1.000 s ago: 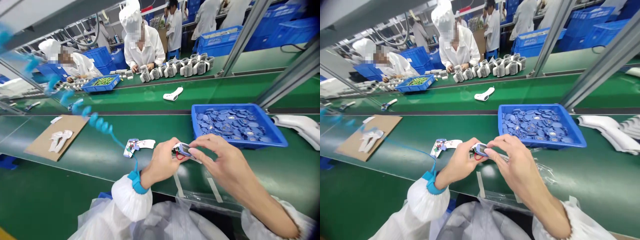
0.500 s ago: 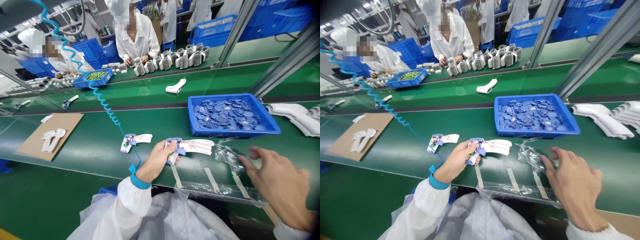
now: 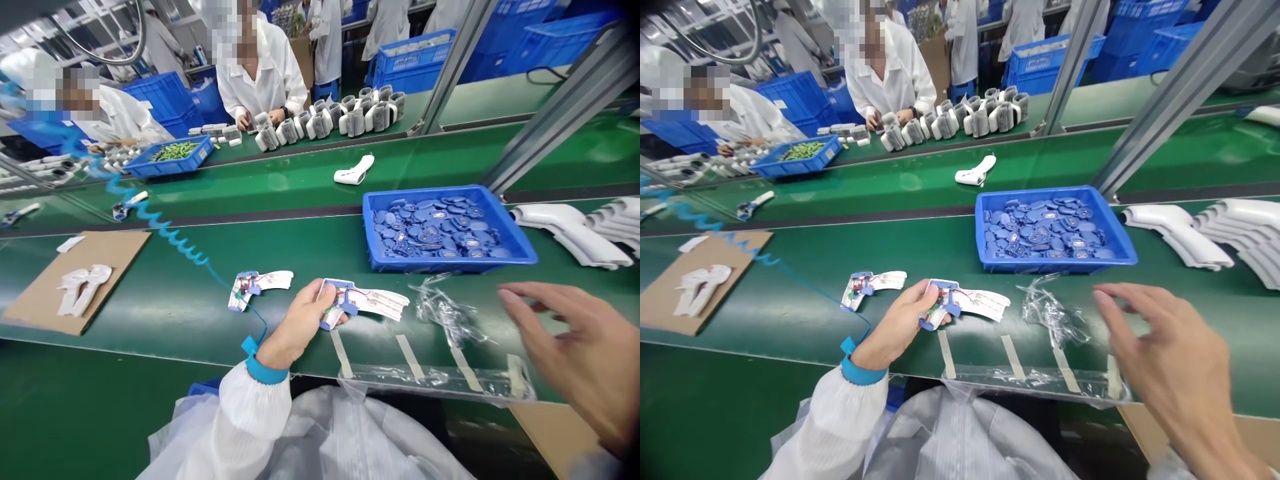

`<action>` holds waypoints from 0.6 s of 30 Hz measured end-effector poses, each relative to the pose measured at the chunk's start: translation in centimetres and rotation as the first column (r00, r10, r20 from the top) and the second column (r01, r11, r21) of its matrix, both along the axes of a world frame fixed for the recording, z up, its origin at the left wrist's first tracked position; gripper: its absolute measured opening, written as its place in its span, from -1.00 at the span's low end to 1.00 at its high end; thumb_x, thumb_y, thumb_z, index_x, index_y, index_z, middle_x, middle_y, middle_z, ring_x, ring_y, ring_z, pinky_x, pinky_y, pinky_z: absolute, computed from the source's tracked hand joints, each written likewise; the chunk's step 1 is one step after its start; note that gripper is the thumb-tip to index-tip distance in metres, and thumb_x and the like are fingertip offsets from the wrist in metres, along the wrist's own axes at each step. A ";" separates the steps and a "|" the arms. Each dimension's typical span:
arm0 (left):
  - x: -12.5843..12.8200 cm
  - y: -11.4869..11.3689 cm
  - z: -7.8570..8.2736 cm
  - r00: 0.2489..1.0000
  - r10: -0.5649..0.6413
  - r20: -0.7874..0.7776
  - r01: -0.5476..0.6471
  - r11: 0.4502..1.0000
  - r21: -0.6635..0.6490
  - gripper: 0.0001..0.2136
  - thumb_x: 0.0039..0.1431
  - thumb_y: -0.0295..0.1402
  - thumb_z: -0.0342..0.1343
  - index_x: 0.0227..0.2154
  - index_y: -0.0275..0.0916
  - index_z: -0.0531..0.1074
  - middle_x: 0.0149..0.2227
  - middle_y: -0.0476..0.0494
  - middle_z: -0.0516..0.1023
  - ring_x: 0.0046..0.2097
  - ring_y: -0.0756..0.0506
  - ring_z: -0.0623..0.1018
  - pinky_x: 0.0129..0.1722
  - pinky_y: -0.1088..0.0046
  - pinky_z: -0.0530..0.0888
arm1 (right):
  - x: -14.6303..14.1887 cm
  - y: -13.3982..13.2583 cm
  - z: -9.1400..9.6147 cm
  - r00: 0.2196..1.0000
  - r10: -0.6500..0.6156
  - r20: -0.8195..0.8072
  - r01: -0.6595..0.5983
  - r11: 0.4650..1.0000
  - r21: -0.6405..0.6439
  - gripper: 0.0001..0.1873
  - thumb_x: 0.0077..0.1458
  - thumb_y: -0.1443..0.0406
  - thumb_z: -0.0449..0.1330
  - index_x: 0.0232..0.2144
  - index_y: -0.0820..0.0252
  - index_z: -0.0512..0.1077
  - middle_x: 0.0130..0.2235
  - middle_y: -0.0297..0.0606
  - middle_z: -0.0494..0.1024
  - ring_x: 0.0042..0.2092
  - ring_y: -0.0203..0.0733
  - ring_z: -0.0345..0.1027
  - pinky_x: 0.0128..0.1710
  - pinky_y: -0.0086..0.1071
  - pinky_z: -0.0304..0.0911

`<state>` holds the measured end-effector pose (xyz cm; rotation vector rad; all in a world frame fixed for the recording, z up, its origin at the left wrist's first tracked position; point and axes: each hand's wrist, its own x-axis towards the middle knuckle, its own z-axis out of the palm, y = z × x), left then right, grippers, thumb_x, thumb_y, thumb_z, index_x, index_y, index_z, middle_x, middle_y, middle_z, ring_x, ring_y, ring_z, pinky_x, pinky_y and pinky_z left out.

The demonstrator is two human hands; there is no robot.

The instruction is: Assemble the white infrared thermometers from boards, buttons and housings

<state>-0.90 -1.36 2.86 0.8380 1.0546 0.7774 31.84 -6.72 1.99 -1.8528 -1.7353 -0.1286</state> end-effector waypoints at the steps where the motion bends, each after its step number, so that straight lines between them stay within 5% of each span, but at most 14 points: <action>1: 0.3 -0.1 0.1 1.000 -0.008 -0.005 0.009 1.000 0.030 -0.52 0.20 0.06 0.28 -0.16 -0.32 0.47 -0.28 -0.15 0.56 -0.37 -0.01 0.52 -0.36 0.50 0.38 | -1.9 0.4 0.7 0.998 0.046 0.047 -0.049 0.997 0.058 -0.69 0.36 0.08 0.12 -0.17 0.12 0.57 -0.11 -0.08 0.63 -0.13 0.10 0.52 -0.25 -0.12 0.34; 4: 1.4 -0.4 0.3 1.000 0.012 0.007 -0.012 0.997 0.070 -0.56 0.17 0.00 0.31 -0.15 -0.32 0.50 -0.25 -0.16 0.57 -0.35 -0.02 0.53 -0.32 0.49 0.42 | -7.9 1.3 1.3 0.920 0.356 0.166 -0.371 0.925 0.076 -0.70 0.39 0.26 0.12 0.05 0.19 0.54 0.06 -0.10 0.62 0.00 0.02 0.51 -0.05 -0.13 0.34; 9: 3.1 -0.9 -0.4 0.985 0.162 -0.061 -0.162 0.987 0.006 -0.64 0.16 -0.07 0.29 -0.27 -0.33 0.50 -0.37 -0.14 0.54 -0.43 -0.02 0.50 -0.43 0.49 0.39 | -12.3 0.2 -1.8 0.834 0.358 0.420 -0.386 0.922 -0.020 -0.59 0.36 0.42 0.09 0.20 0.15 0.44 0.30 -0.20 0.44 0.15 0.02 0.42 0.11 -0.06 0.26; 12: 3.6 -1.1 -1.0 0.974 0.205 -0.097 -0.205 0.979 0.010 -0.64 0.08 -0.06 0.33 -0.35 -0.30 0.48 -0.43 -0.08 0.51 -0.46 -0.03 0.48 -0.45 0.49 0.39 | -12.1 -0.9 -2.4 0.806 0.423 0.414 -0.430 0.899 -0.082 -0.54 0.36 0.42 0.06 0.24 0.11 0.41 0.33 -0.22 0.39 0.19 0.00 0.40 0.14 -0.03 0.26; 15: 3.4 -1.2 -1.1 0.977 0.166 -0.136 -0.167 0.986 0.010 -0.61 0.00 -0.03 0.39 -0.36 -0.29 0.50 -0.45 -0.07 0.52 -0.47 -0.04 0.48 -0.44 0.48 0.40 | -9.9 -0.2 -0.7 0.814 0.511 0.277 -0.502 0.858 -0.109 -0.64 0.41 0.33 0.06 0.14 0.01 0.50 0.24 -0.30 0.51 0.13 -0.08 0.46 0.13 -0.08 0.30; 18: 2.3 -0.8 -0.4 0.987 0.077 -0.138 -0.081 0.996 -0.025 -0.56 0.05 0.02 0.36 -0.29 -0.31 0.53 -0.41 -0.12 0.57 -0.42 -0.05 0.50 -0.42 0.50 0.39 | -3.6 2.9 1.8 0.925 0.369 0.089 -0.366 0.930 -0.043 -0.72 0.41 0.19 0.11 -0.01 0.02 0.59 0.10 -0.24 0.62 0.10 -0.11 0.50 0.14 -0.13 0.32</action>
